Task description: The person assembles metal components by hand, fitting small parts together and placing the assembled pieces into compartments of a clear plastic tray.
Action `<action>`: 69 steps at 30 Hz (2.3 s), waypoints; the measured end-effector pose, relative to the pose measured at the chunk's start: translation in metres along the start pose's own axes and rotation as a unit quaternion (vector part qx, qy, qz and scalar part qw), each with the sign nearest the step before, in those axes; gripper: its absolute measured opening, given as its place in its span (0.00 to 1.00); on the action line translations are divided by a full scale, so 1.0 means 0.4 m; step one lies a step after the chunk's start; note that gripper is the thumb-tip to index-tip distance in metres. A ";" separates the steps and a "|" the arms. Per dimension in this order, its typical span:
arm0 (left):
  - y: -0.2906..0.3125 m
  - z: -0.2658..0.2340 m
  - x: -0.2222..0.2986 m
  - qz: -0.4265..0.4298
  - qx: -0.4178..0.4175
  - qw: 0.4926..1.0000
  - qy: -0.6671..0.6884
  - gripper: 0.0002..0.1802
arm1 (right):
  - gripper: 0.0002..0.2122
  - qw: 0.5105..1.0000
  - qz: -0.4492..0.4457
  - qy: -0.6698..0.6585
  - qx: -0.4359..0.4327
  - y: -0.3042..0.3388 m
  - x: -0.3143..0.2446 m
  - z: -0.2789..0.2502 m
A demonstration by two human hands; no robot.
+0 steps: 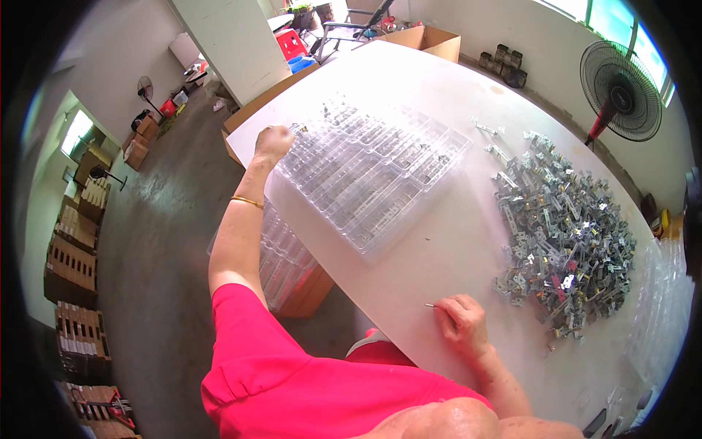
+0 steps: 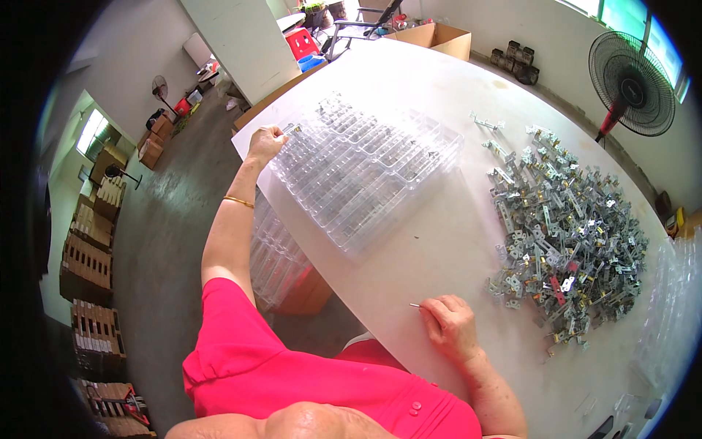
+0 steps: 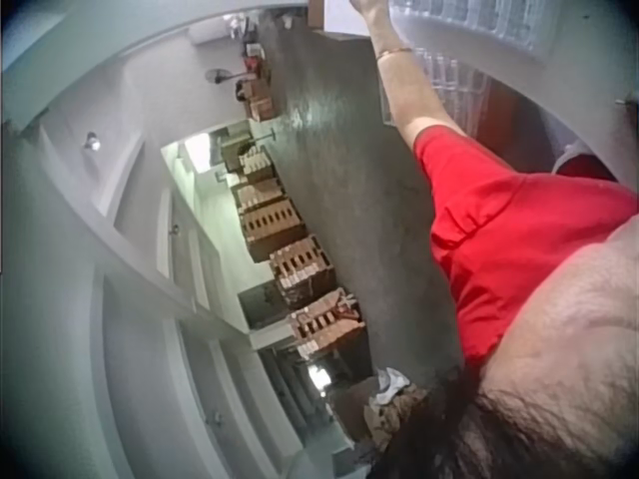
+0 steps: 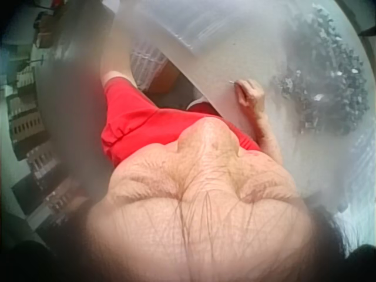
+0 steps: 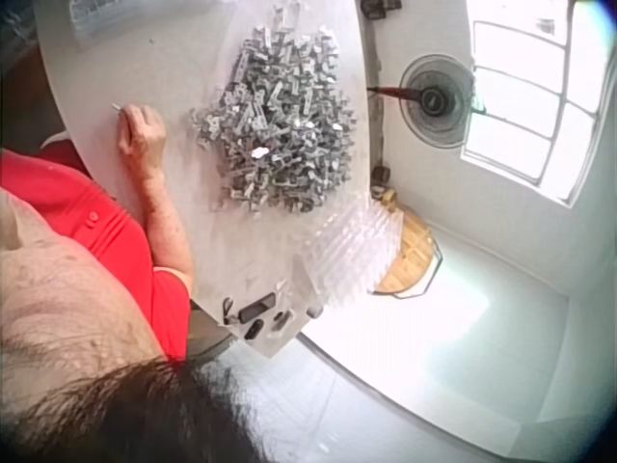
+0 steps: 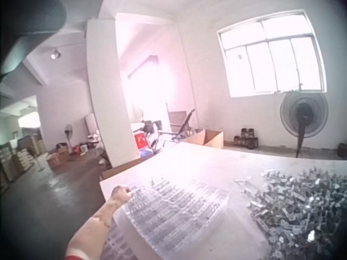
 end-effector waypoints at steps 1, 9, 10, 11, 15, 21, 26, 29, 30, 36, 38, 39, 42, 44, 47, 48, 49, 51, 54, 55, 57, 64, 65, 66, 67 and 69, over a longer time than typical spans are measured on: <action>-0.002 0.005 -0.006 0.000 0.000 1.000 -0.001 0.12 | 0.05 1.000 -0.001 -0.002 0.000 -0.001 0.001 0.001; -0.013 0.030 -0.007 0.011 0.016 0.999 -0.030 0.12 | 0.05 1.000 -0.004 -0.006 0.000 -0.004 -0.003 -0.005; -0.012 0.034 -0.011 0.012 0.016 0.999 -0.031 0.12 | 0.05 1.000 -0.008 -0.005 -0.001 -0.002 -0.005 -0.006; -0.008 0.036 -0.019 0.003 0.020 0.999 -0.037 0.13 | 0.05 1.000 -0.011 -0.005 -0.001 0.000 -0.007 -0.008; 0.004 0.025 -0.011 0.006 0.008 0.999 -0.044 0.14 | 0.05 1.000 -0.001 -0.007 -0.002 0.010 -0.012 -0.009; -0.010 0.022 -0.023 0.062 0.052 0.996 -0.028 0.15 | 0.03 1.000 0.001 -0.008 -0.007 0.014 -0.005 -0.007; 0.075 -0.098 0.209 0.187 0.125 0.973 0.045 0.09 | 0.06 0.999 -0.035 -0.011 -0.002 0.006 0.009 -0.006; 0.244 -0.181 0.428 0.220 0.098 0.963 0.120 0.08 | 0.07 0.998 -0.062 -0.014 -0.001 0.007 0.013 0.000; 0.306 -0.194 0.489 0.240 0.093 0.956 0.143 0.07 | 0.07 0.999 -0.054 -0.007 0.003 0.008 0.017 0.000; 0.610 -0.162 0.772 0.373 0.005 0.873 0.315 0.06 | 0.06 0.993 -0.118 0.009 -0.001 0.042 -0.005 -0.001; 0.647 -0.116 0.819 0.369 -0.035 0.862 0.345 0.04 | 0.06 0.989 -0.146 -0.004 -0.016 0.049 -0.018 0.003; 0.653 -0.082 0.845 0.373 -0.034 0.859 0.348 0.04 | 0.06 0.989 -0.145 0.001 -0.012 0.055 -0.011 0.002; 0.643 0.007 0.903 0.391 -0.007 0.863 0.321 0.05 | 0.06 0.987 -0.158 -0.008 -0.008 0.062 -0.015 0.005; 0.629 0.062 0.936 0.416 0.038 0.860 0.294 0.08 | 0.03 0.986 -0.161 0.005 -0.032 0.061 -0.020 0.011; 0.627 0.150 0.987 0.463 0.039 0.846 0.263 0.14 | 0.02 0.986 -0.163 -0.004 -0.014 0.060 -0.020 0.008; 0.627 0.178 0.995 0.465 0.038 0.845 0.263 0.14 | 0.02 0.987 -0.163 -0.004 -0.012 0.062 -0.017 0.008; 0.631 0.198 1.006 0.490 0.031 0.834 0.252 0.16 | 0.02 0.988 -0.157 -0.002 -0.017 0.062 -0.015 0.009; 0.640 0.222 1.017 0.524 0.019 0.816 0.242 0.18 | 0.03 0.989 -0.149 0.001 -0.020 0.060 -0.013 0.009; 0.640 0.240 1.018 0.523 -0.019 0.819 0.233 0.17 | 0.03 0.988 -0.153 -0.014 0.004 0.058 -0.014 0.004; 0.640 0.239 1.018 0.524 -0.020 0.819 0.233 0.17 | 0.03 0.988 -0.151 -0.013 0.003 0.058 -0.013 0.005; 0.644 0.229 1.018 0.531 -0.011 0.814 0.237 0.11 | 0.03 0.989 -0.148 -0.012 0.003 0.060 -0.012 0.005; 0.657 0.187 0.986 0.560 0.028 0.801 0.212 0.03 | 0.03 0.989 -0.144 -0.021 -0.009 0.067 -0.005 0.018; 0.658 0.182 0.980 0.556 0.032 0.805 0.205 0.03 | 0.03 0.989 -0.142 -0.023 -0.009 0.067 -0.004 0.019; 0.659 0.170 0.979 0.553 0.038 0.808 0.201 0.03 | 0.03 0.989 -0.143 -0.020 -0.010 0.066 -0.006 0.017; 0.663 0.155 0.975 0.553 0.040 0.807 0.204 0.03 | 0.03 0.989 -0.145 -0.020 -0.006 0.064 -0.008 0.014; 0.656 0.152 0.958 0.502 -0.045 0.852 0.144 0.03 | 0.04 0.989 -0.147 -0.021 -0.001 0.060 -0.010 0.010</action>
Point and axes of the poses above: each hand's wrist, its own y-axis away from the middle knuckle, its own z-axis out of the palm, x = y × z, the point moved 5 cm from there along -y, towards the middle knuckle, and after that the axes turned 12 degrees about x, right-handed, at the moved point
